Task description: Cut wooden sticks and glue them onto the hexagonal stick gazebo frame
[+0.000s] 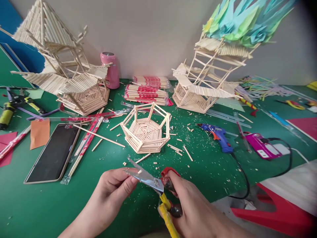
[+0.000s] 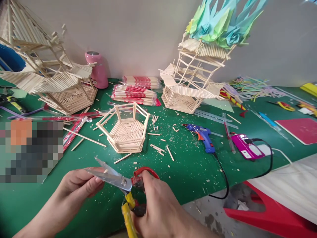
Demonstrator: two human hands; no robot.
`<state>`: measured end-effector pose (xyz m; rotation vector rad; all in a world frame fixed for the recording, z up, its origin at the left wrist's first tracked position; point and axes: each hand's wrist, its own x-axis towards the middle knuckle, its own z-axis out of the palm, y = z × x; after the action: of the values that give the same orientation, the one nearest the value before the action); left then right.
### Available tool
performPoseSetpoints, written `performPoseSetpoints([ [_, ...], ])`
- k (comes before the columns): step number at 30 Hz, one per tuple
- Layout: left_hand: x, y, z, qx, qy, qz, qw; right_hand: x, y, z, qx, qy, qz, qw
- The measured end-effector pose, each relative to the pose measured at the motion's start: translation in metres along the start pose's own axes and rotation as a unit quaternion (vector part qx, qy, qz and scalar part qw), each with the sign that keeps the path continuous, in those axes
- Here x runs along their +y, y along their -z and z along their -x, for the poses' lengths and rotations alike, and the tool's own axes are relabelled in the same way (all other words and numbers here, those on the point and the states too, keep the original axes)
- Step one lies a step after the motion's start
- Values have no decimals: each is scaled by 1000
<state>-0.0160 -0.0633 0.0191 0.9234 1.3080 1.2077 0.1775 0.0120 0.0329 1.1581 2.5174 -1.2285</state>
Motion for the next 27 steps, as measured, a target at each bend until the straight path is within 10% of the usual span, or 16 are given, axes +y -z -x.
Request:
performPoseSetpoints([
  [14, -8, 9, -2, -126, 117, 239, 956, 0, 8, -3, -8, 35, 31, 999],
  [19, -1, 0, 0, -16, 2, 15, 1000, 4, 1, -4, -3, 22, -2, 1000],
  [23, -1, -9, 1, 107, -168, -195, 960, 2, 1, -7, 1, 7, -12, 1000],
  [27, -2, -8, 1, 96, -208, -206, 951, -3, 4, -6, -14, -13, -58, 998],
])
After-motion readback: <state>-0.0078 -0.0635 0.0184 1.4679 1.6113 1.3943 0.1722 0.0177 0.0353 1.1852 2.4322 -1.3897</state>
